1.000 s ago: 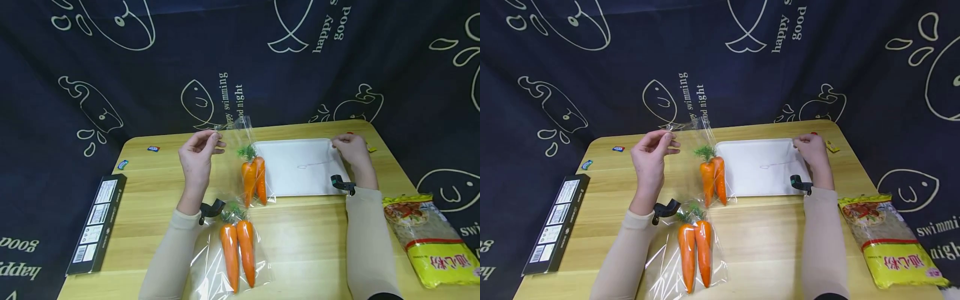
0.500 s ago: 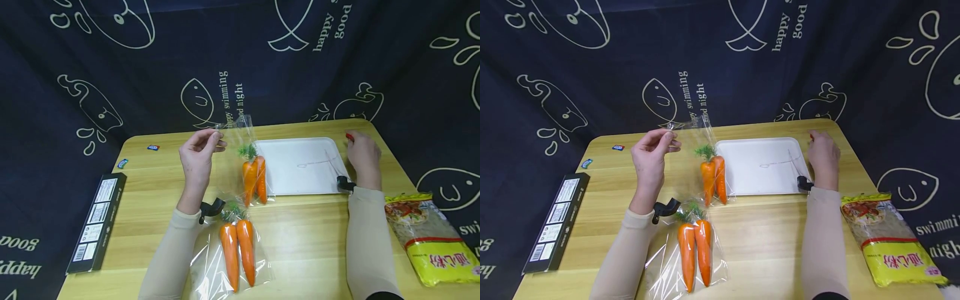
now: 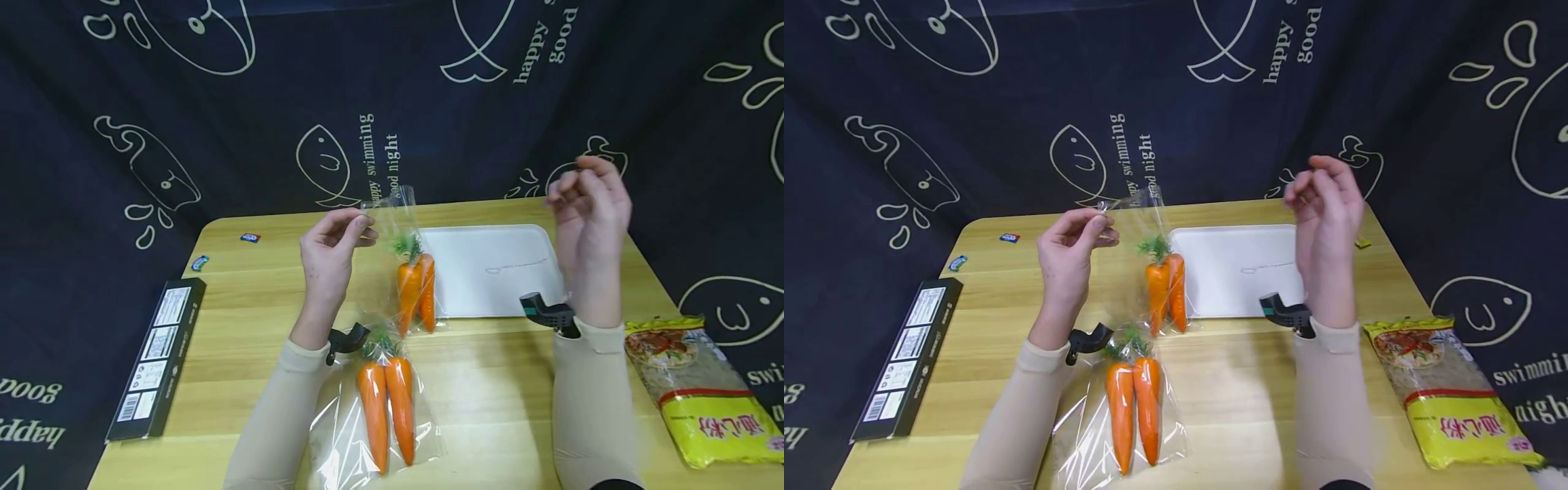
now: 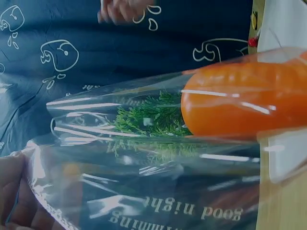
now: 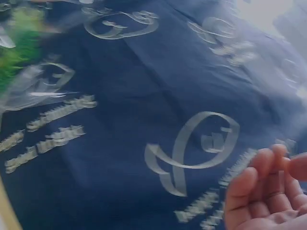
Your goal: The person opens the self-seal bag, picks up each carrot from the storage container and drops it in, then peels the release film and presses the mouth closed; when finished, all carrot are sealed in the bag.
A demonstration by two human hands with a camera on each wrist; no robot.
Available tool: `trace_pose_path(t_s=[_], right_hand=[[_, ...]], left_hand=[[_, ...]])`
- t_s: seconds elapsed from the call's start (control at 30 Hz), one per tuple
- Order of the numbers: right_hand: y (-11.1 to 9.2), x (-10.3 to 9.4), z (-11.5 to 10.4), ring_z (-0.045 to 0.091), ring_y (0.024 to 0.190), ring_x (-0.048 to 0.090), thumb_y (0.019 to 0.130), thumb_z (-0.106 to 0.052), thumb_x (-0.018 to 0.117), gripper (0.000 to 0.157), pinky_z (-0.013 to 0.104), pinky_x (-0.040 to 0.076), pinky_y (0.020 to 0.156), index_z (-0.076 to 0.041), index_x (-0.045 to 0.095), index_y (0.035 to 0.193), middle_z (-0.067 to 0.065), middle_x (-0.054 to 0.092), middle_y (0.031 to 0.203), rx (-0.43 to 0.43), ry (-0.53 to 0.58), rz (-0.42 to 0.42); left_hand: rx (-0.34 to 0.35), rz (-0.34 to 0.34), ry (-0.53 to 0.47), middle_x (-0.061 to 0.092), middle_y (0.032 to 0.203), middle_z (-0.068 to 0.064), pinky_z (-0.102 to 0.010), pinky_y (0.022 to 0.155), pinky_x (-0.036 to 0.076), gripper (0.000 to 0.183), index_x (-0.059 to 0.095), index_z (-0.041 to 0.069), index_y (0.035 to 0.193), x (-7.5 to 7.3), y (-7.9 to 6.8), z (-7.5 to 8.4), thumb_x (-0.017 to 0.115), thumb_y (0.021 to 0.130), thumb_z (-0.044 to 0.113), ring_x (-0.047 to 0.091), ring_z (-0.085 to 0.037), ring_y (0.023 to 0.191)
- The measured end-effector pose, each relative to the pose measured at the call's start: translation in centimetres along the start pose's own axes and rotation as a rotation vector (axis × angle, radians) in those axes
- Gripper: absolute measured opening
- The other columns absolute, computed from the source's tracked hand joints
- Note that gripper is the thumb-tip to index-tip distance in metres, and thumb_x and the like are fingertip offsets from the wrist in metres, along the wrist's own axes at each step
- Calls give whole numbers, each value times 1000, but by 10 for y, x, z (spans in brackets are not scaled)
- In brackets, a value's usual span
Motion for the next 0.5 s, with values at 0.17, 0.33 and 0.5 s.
trace_pose_path(t_s=[0.17, 0.33, 0.5], right_hand=[[-6, 25, 88, 22, 122, 58, 100, -18, 62, 44, 30, 47, 105, -1, 52, 138, 12, 62, 131, 261, -539, -208], [-28, 26, 160, 24, 148, 33, 104, -31, 51, 64, 45, 20, 126, -12, 22, 159, 12, 37, 159, 568, -696, -490], [-39, 26, 186, 24, 124, 56, 101, -34, 59, 59, 42, 42, 114, -11, 40, 151, 10, 54, 141, 679, -596, -542]], left_hand=[[-1, -71, -25, 74, 90, -6, -38, 75, 64, 10, 71, 2, 100, 11, -4, 2, 70, 92, 9, 71, -19, 73], [2, -115, -48, 73, 90, -6, -40, 75, 63, 6, 71, 7, 97, 15, -6, 2, 69, 93, 10, 71, -20, 74], [-13, -111, -67, 73, 89, -6, -40, 75, 63, 6, 71, 8, 98, 10, -3, -1, 69, 93, 12, 71, -20, 73]])
Point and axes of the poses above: each hand's wrist, its own y-axis towards the middle knuckle, its own x-axis out of the palm, z = x × y, the point moved 9 cm from there along y, towards the middle knuckle
